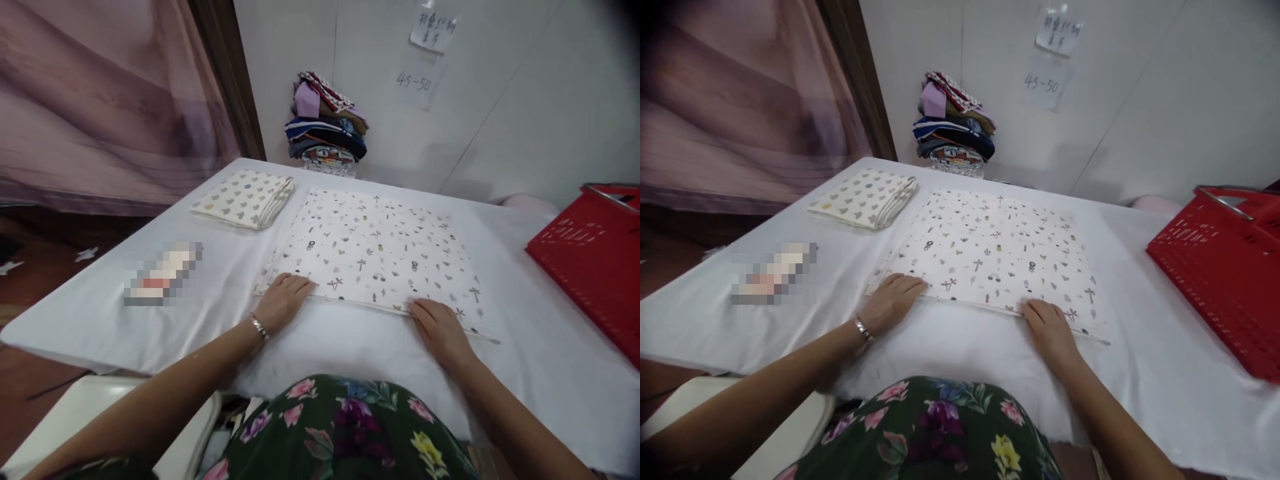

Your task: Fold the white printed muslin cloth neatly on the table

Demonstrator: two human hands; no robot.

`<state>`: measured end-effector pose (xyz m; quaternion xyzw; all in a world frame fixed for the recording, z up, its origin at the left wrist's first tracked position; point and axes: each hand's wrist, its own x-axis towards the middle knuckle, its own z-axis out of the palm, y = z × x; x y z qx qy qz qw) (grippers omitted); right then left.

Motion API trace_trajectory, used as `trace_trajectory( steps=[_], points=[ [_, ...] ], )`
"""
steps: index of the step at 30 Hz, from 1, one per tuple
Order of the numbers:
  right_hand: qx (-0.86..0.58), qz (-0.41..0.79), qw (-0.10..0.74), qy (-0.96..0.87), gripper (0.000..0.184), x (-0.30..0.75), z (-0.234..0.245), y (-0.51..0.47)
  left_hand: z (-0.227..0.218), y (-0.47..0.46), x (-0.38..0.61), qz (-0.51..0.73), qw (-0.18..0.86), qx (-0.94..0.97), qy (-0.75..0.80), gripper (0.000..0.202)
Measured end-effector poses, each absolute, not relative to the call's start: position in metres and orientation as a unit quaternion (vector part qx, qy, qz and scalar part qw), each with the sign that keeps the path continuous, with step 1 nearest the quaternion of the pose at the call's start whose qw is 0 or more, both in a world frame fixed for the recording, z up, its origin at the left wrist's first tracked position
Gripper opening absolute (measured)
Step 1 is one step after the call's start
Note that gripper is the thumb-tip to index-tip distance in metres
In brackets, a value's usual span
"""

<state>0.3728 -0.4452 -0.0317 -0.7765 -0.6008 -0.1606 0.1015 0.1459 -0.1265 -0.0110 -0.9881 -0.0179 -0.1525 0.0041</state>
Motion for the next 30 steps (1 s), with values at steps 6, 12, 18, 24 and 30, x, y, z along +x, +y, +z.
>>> trace_trajectory(
  steps=[6, 12, 18, 24, 30],
  points=[
    [-0.759, -0.164, 0.095, -0.623, 0.025, 0.360, -0.026, -0.404, -0.023, -0.162, 0.189, -0.165, 0.026, -0.984, 0.062, 0.027],
    [-0.760, -0.154, 0.124, -0.619, 0.026, 0.358, -0.034, -0.398, -0.022, -0.185, 0.216, -0.142, 0.030, -0.987, 0.071, 0.022],
    [-0.760, -0.080, 0.224, -0.604, 0.028, 0.357, -0.033, -0.405, -0.022, -0.189, 0.217, -0.128, -0.037, -0.990, 0.051, 0.018],
    [-0.792, 0.015, 0.250, -0.557, 0.022, 0.359, -0.013, -0.394, -0.021, -0.189, 0.225, -0.136, -0.111, -0.983, 0.054, 0.027],
    [-0.791, -0.020, 0.227, -0.567, 0.020, 0.362, -0.019, -0.388, -0.024, -0.196, 0.237, -0.141, -0.130, -0.981, 0.033, 0.025]
  ],
)
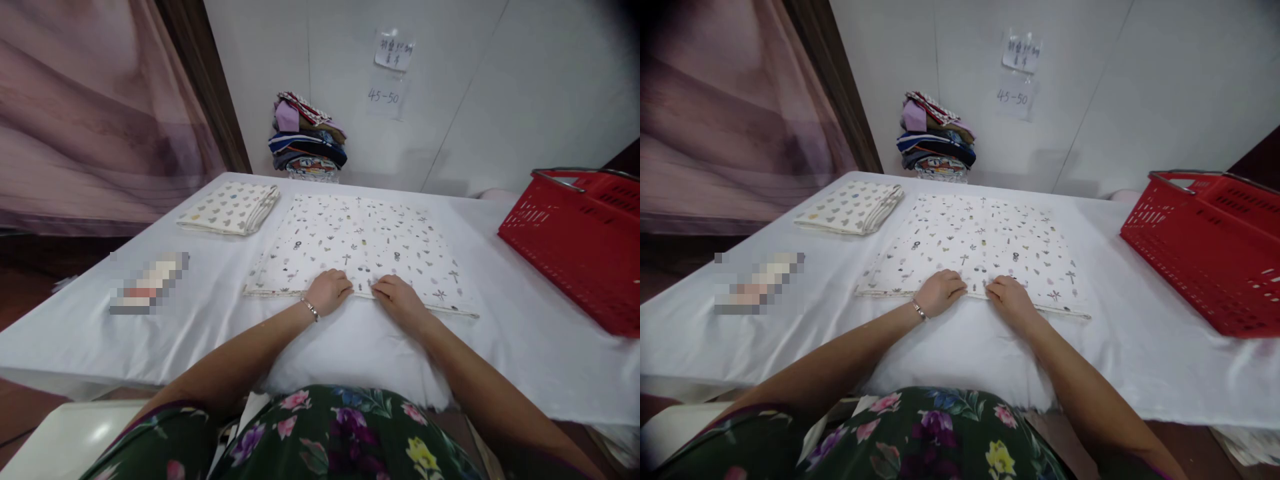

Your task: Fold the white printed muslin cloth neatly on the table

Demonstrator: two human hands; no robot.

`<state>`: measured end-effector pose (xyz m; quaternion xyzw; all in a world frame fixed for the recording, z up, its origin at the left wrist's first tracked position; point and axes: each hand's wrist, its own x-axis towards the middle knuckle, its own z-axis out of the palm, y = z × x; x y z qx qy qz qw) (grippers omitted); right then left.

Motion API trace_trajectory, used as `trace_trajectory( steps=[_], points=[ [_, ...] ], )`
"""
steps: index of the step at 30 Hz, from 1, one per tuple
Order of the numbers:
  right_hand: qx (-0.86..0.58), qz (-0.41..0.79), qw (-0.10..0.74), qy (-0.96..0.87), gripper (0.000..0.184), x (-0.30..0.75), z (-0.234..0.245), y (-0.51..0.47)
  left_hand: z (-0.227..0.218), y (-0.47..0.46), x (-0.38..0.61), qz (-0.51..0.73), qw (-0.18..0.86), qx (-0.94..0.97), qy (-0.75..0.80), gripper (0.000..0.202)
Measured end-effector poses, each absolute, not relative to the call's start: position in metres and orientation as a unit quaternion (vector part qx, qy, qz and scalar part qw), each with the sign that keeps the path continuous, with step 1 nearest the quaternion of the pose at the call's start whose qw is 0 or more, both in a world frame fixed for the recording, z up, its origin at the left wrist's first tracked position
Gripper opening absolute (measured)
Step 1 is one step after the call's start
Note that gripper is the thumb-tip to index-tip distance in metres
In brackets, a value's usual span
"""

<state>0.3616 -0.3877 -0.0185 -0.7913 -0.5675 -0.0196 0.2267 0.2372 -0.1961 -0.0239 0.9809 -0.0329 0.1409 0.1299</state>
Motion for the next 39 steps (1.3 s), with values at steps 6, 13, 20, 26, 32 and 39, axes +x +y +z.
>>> trace_trajectory(
  steps=[6, 13, 20, 26, 32, 39],
  points=[
    [-0.768, -0.072, 0.241, -0.589, 0.020, 0.3615, -0.0276, -0.3902, -0.0288, -0.1967, 0.2393, 0.187, 0.145, 0.972, -0.017, 0.029],
    [-0.763, -0.082, 0.244, -0.592, 0.020, 0.3586, -0.0256, -0.3914, -0.0254, -0.1986, 0.2337, 0.165, 0.103, 0.980, -0.050, 0.033],
    [-0.755, -0.073, 0.218, -0.614, 0.022, 0.3611, -0.0285, -0.3947, -0.0246, -0.1967, 0.2306, 0.146, 0.109, 0.981, -0.070, 0.028],
    [-0.751, -0.064, 0.212, -0.622, 0.020, 0.3612, -0.0244, -0.3975, -0.0247, -0.1956, 0.2323, 0.137, 0.114, 0.982, -0.057, 0.026],
    [-0.752, -0.130, 0.263, -0.591, 0.022, 0.3573, -0.0242, -0.3946, -0.0285, -0.1929, 0.2377, 0.173, 0.105, 0.978, -0.053, 0.029],
    [-0.753, -0.175, 0.209, -0.598, 0.020, 0.3589, -0.0309, -0.3911, -0.0275, -0.1930, 0.2383, 0.183, 0.061, 0.979, -0.060, 0.025]
  ],
)
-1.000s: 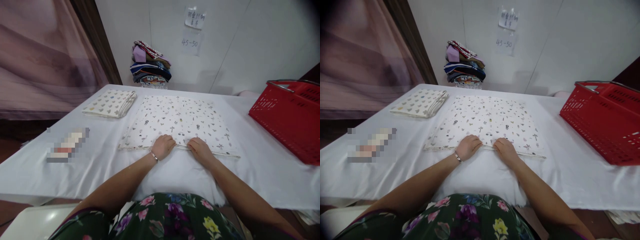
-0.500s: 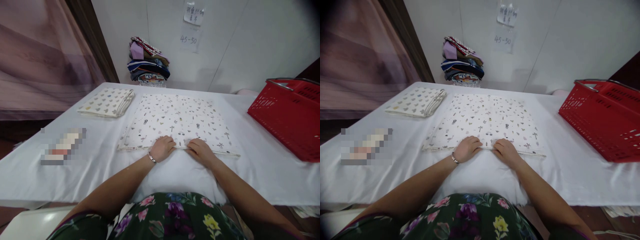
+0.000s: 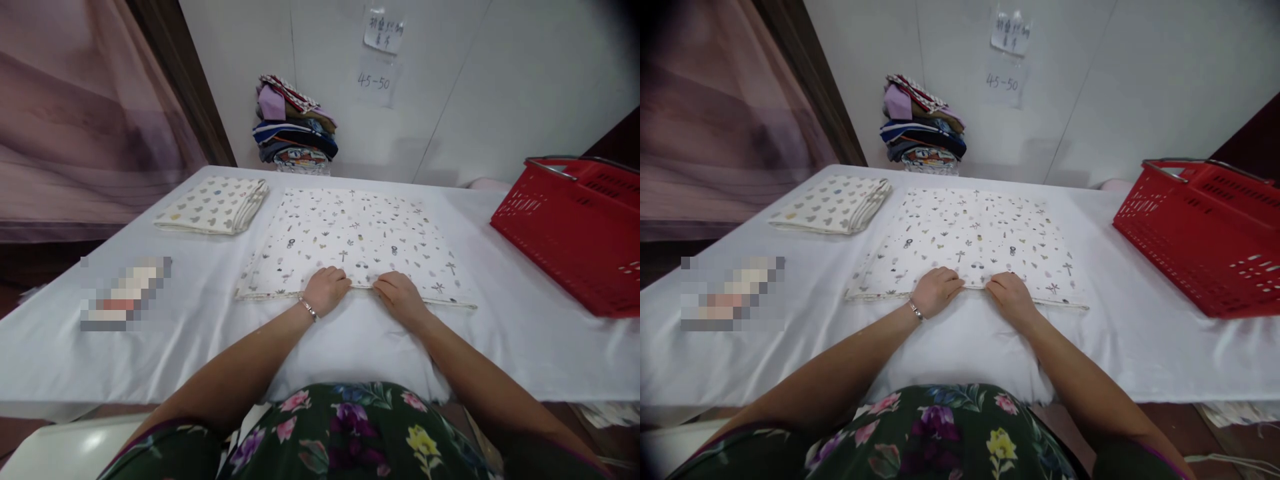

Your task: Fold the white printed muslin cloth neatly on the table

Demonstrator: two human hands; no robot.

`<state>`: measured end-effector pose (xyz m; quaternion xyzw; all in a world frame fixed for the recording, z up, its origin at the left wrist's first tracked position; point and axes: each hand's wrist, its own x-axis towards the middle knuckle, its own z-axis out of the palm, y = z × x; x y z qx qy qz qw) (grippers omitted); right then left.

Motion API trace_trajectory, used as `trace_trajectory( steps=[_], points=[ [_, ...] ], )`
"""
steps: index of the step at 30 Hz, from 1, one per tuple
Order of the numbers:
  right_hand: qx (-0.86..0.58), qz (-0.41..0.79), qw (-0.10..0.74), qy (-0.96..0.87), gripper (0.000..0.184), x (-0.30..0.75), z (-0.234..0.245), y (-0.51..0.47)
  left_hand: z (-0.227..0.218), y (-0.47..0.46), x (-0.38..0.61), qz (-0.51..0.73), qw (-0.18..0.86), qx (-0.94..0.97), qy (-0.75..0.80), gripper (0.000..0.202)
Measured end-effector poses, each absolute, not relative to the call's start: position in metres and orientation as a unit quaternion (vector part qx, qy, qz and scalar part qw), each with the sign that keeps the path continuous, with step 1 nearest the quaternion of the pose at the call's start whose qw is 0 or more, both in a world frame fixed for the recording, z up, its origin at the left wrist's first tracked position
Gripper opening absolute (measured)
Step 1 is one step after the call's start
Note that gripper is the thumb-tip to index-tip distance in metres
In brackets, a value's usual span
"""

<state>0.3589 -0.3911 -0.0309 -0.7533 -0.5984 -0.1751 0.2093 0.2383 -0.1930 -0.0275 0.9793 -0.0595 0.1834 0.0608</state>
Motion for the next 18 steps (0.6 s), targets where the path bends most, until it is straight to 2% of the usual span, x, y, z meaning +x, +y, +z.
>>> trace_trajectory(
  steps=[5, 9, 18],
  points=[
    [-0.754, -0.155, 0.229, -0.596, 0.021, 0.358, -0.029, -0.391, -0.025, -0.199, 0.234, 0.193, 0.050, 0.978, -0.061, 0.018],
    [-0.761, -0.148, 0.259, -0.577, 0.021, 0.356, -0.026, -0.389, -0.025, -0.208, 0.232, 0.215, 0.026, 0.971, -0.096, 0.021],
    [-0.759, -0.160, 0.269, -0.572, 0.021, 0.359, -0.031, -0.385, -0.020, -0.218, 0.243, 0.196, -0.003, 0.973, -0.120, 0.014]
  ],
)
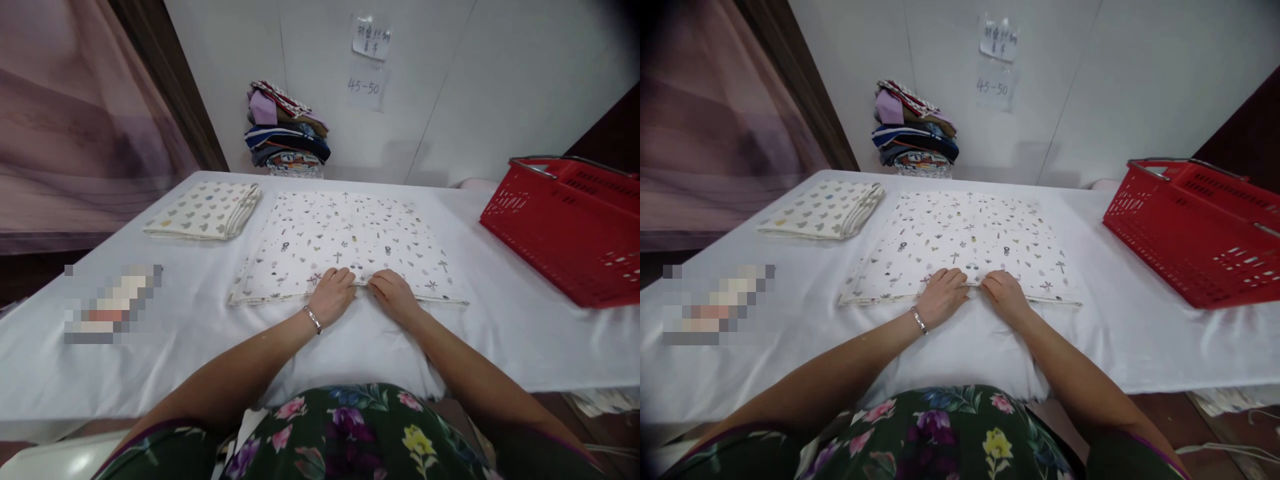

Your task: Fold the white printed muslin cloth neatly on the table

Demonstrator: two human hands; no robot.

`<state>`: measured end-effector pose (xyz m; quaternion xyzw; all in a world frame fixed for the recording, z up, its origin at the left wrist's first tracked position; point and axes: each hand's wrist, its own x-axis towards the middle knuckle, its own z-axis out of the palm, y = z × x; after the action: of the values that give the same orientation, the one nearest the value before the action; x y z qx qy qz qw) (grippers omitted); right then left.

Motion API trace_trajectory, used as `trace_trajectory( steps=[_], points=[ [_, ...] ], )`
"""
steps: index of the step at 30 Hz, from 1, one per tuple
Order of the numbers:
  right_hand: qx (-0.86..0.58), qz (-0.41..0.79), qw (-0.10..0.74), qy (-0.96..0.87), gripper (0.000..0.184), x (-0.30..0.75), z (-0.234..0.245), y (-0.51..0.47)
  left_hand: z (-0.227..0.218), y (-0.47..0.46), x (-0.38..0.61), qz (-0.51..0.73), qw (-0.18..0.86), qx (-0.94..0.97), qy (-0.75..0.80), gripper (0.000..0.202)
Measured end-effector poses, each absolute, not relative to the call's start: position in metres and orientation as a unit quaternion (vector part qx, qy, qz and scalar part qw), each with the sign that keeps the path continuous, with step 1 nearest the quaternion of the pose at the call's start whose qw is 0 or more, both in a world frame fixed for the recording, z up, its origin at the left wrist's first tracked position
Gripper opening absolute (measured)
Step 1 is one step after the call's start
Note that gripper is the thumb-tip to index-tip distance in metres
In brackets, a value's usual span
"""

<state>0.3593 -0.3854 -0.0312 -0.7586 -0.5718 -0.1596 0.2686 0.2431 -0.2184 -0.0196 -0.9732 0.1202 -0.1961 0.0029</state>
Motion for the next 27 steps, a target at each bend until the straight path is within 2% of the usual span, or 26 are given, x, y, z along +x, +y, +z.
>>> trace_trajectory(
  steps=[7, 13, 19, 27],
  points=[
    [-0.748, -0.167, 0.282, -0.577, 0.018, 0.3608, -0.0329, -0.3853, -0.0272, -0.2192, 0.2486, -0.205, 0.005, -0.971, 0.126, 0.022],
    [-0.740, -0.171, 0.291, -0.582, 0.016, 0.3597, -0.0338, -0.3860, -0.0293, -0.2179, 0.2442, -0.259, -0.058, -0.958, 0.111, 0.019],
    [-0.725, -0.100, 0.270, -0.626, 0.017, 0.3575, -0.0295, -0.3915, -0.0292, -0.2163, 0.2415, -0.258, -0.082, -0.957, 0.108, 0.021],
    [-0.732, -0.144, 0.235, -0.623, 0.017, 0.3586, -0.0303, -0.3930, -0.0234, -0.2164, 0.2418, -0.239, -0.141, -0.955, 0.101, 0.020]
  ],
)
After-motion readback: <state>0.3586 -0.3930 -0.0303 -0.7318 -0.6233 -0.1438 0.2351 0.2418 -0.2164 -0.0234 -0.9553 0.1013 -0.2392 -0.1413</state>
